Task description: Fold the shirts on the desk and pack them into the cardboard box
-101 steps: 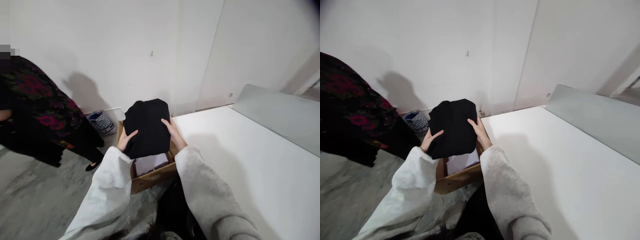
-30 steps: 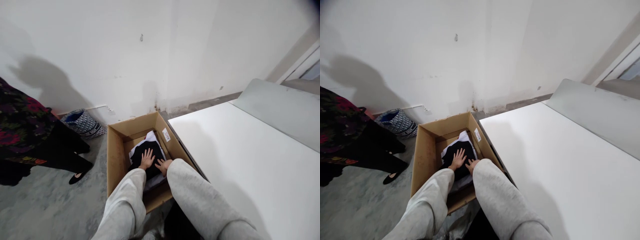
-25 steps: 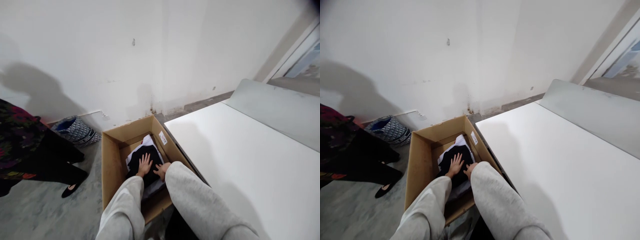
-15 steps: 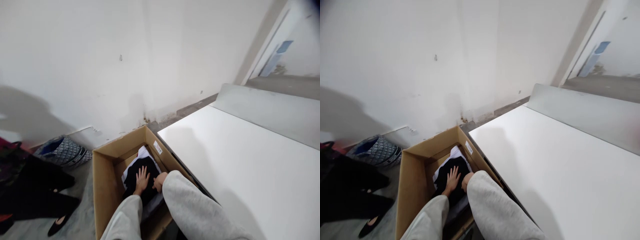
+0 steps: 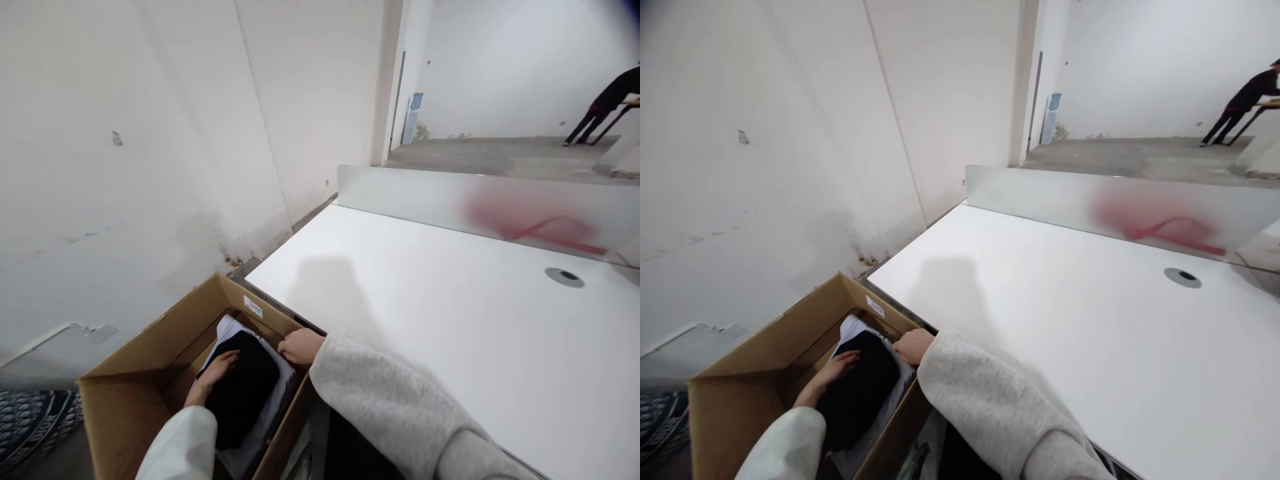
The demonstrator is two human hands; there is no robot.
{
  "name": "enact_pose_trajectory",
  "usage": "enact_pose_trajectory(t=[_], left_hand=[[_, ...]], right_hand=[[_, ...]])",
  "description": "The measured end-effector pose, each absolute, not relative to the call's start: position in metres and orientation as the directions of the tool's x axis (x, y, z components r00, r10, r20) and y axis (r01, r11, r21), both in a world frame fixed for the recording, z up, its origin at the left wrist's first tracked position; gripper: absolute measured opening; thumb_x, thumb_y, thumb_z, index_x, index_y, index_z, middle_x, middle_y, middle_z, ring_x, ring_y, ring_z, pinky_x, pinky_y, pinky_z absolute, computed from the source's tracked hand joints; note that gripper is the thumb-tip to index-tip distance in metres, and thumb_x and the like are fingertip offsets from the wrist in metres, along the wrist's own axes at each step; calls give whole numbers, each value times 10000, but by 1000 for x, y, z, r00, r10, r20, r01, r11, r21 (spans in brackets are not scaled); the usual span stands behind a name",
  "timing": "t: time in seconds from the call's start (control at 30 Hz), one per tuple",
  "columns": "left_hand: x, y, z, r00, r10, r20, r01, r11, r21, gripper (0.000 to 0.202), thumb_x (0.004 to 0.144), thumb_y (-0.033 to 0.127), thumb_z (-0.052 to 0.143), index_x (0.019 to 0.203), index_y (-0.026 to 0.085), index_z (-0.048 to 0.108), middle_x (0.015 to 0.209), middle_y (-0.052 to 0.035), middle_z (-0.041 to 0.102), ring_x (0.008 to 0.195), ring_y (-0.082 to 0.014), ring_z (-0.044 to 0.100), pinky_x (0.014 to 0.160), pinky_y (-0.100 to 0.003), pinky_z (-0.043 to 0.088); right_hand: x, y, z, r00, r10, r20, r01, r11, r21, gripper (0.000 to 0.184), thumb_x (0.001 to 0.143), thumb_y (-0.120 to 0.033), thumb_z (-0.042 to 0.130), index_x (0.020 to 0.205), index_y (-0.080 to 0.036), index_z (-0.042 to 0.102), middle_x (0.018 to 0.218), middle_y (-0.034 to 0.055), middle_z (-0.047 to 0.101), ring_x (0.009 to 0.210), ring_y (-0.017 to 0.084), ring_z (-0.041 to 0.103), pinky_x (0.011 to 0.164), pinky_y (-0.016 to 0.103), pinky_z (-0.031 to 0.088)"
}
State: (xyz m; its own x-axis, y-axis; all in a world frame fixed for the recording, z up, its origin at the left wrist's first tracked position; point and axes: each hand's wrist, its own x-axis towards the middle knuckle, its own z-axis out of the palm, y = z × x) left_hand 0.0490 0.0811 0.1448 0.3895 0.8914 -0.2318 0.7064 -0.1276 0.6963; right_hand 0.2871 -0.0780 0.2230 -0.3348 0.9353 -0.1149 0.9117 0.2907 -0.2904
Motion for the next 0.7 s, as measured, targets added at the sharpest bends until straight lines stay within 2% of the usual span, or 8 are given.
enact_pose_trajectory(t=[0.07,0.17,0.27,0.4,0.5,0.57,0.7], left_hand=[[55,76,180,431,855,-288,704,-119,700,564,625,639,545,920,187,708,998,-136,728,876,-284,695,783,-401,535],[82,42,240,553,788,-271,634,-187,750,592,627,661,556,979,207,699,1115,-102,696,998,-257,658,897,-354,494],[125,-17,303,678,716,-166,562,-360,744,478,685,649,564,881,240,714,1029,-60,720,1012,-265,634,969,-352,443],[198,-95,356,798,596,-96,479,-529,701,398,726,613,558,872,275,708,999,-33,724,972,-274,631,880,-328,475],[265,-134,356,884,465,-49,367,-625,688,384,763,584,516,885,271,702,993,-35,720,949,-262,632,800,-309,495],[319,-154,340,937,350,-24,261,-650,714,367,795,552,494,891,261,696,1008,-38,714,972,-251,626,812,-308,493],[439,-204,292,993,118,26,37,-501,865,340,833,485,480,888,215,678,1019,-60,700,970,-223,630,876,-330,485]], right_hand=[[293,-87,224,-336,942,-14,893,314,-323,268,920,-242,431,1036,-226,671,997,47,709,946,183,651,758,284,486],[304,-104,229,-283,950,133,875,313,-371,251,936,-244,424,995,-207,665,979,44,703,926,165,633,762,266,456],[330,-127,241,-133,959,249,867,234,-441,227,943,-240,428,952,-199,650,938,42,695,899,155,615,756,252,429],[394,-171,267,169,929,329,814,57,-578,178,941,-214,448,939,-179,623,897,49,681,853,152,599,759,249,410],[455,-218,282,412,836,362,739,-74,-670,167,951,-221,438,937,-173,597,862,47,663,801,147,586,754,254,408],[494,-259,284,526,756,389,706,-134,-695,163,954,-222,430,930,-176,584,862,42,656,796,141,581,758,252,410],[563,-361,266,705,599,379,663,-369,-651,160,939,-213,446,915,-184,602,879,39,665,852,152,582,799,262,411]])
